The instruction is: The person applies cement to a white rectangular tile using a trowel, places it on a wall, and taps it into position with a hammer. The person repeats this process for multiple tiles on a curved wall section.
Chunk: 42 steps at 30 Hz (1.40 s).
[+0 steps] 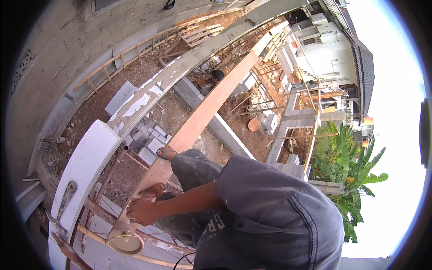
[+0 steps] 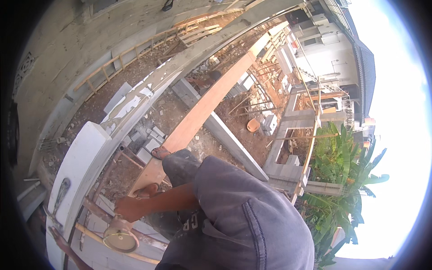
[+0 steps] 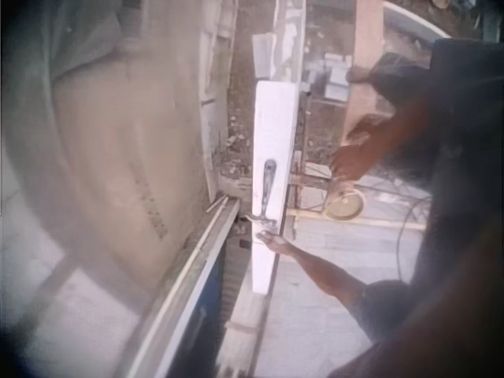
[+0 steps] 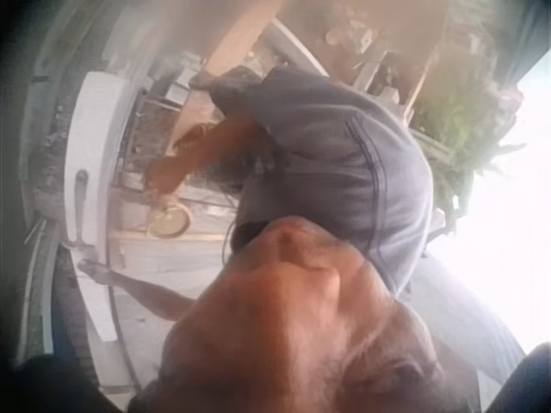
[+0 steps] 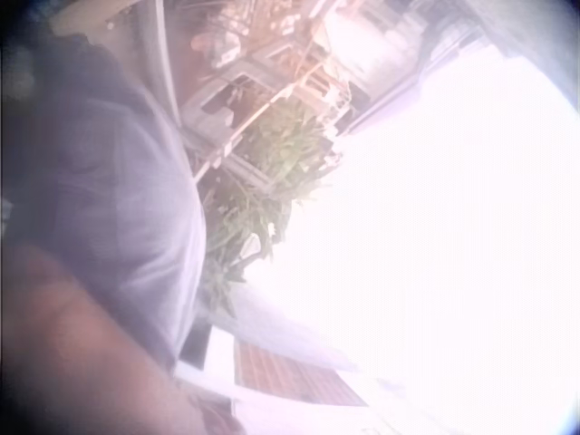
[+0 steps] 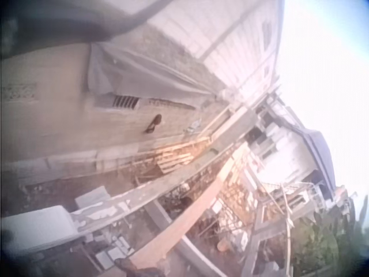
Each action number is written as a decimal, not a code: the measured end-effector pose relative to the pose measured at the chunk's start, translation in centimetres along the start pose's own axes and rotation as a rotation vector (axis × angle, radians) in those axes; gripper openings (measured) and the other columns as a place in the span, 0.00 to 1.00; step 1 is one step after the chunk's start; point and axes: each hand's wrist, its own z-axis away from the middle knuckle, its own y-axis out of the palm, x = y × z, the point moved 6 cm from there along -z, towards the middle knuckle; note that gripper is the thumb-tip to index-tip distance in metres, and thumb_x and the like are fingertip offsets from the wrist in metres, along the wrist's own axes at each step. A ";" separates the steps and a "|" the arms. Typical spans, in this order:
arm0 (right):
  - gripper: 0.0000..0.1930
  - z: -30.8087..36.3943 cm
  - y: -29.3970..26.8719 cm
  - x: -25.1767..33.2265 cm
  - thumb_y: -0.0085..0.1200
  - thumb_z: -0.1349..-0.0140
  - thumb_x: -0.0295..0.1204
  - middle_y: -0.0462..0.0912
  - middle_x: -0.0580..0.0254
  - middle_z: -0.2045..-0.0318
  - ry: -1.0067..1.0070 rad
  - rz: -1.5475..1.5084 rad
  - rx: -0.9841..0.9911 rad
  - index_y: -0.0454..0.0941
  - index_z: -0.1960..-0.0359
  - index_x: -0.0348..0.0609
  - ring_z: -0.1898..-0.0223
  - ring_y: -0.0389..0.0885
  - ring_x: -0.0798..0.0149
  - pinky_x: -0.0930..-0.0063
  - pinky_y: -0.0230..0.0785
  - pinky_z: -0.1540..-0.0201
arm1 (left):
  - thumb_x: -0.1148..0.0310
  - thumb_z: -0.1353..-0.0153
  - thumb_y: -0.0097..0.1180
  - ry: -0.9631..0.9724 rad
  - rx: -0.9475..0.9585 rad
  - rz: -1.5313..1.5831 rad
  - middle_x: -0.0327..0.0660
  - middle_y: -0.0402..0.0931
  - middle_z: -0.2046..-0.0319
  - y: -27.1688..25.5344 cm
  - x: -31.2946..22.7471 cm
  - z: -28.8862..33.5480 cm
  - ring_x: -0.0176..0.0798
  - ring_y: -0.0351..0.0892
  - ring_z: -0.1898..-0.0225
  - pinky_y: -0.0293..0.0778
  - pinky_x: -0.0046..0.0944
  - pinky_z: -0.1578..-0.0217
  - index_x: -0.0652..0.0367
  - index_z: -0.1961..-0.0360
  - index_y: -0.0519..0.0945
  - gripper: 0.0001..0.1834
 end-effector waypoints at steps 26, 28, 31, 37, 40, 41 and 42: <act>0.16 17.6 -7.3 -21.0 0.56 0.41 0.36 0.83 0.41 0.61 0.589 0.356 0.297 0.79 0.58 0.37 0.54 0.80 0.38 0.50 0.71 0.50 | 0.65 0.48 0.64 -0.808 -0.134 0.017 0.56 0.79 0.54 25.0 0.7 55.7 0.60 0.76 0.51 0.71 0.52 0.49 0.56 0.47 0.79 0.25; 0.15 16.1 -6.7 -19.4 0.56 0.42 0.34 0.83 0.41 0.61 0.586 0.283 0.365 0.79 0.58 0.36 0.54 0.80 0.39 0.52 0.71 0.51 | 0.63 0.51 0.67 -0.894 0.032 0.059 0.56 0.78 0.52 27.5 1.6 55.9 0.59 0.75 0.49 0.70 0.51 0.48 0.58 0.47 0.78 0.28; 0.11 15.5 -5.3 -18.3 0.58 0.45 0.29 0.84 0.46 0.64 0.590 0.242 0.390 0.80 0.62 0.37 0.58 0.83 0.47 0.58 0.73 0.54 | 0.59 0.52 0.69 -0.854 -0.153 0.236 0.56 0.79 0.54 29.4 3.9 51.4 0.59 0.77 0.51 0.72 0.50 0.50 0.61 0.48 0.78 0.30; 0.10 19.6 -5.7 -21.6 0.61 0.44 0.33 0.80 0.55 0.78 0.538 0.379 0.167 0.79 0.72 0.37 0.73 0.79 0.63 0.69 0.71 0.67 | 0.57 0.44 0.64 -0.729 -0.361 0.479 0.59 0.80 0.56 32.4 10.4 32.8 0.51 0.81 0.55 0.72 0.44 0.52 0.68 0.43 0.75 0.32; 0.17 19.6 -7.2 -20.5 0.61 0.41 0.39 0.74 0.62 0.83 0.771 0.377 0.149 0.75 0.78 0.37 0.78 0.70 0.71 0.71 0.64 0.74 | 0.63 0.44 0.65 -0.873 -0.540 0.790 0.54 0.81 0.57 36.3 20.6 29.2 0.50 0.80 0.59 0.73 0.45 0.55 0.74 0.49 0.76 0.28; 0.20 20.0 -9.5 -18.2 0.61 0.40 0.41 0.72 0.64 0.84 0.967 0.415 0.077 0.73 0.80 0.38 0.80 0.67 0.73 0.71 0.62 0.76 | 0.64 0.41 0.63 -0.882 -0.563 1.087 0.48 0.81 0.61 37.8 14.6 24.0 0.43 0.79 0.65 0.74 0.41 0.60 0.74 0.49 0.77 0.25; 0.23 19.1 -10.1 -16.1 0.60 0.39 0.43 0.70 0.65 0.84 0.890 0.453 -0.003 0.70 0.83 0.39 0.79 0.65 0.72 0.67 0.60 0.76 | 0.63 0.40 0.63 -0.854 -0.523 1.145 0.44 0.79 0.64 39.0 17.1 23.6 0.40 0.77 0.66 0.72 0.39 0.61 0.71 0.54 0.78 0.21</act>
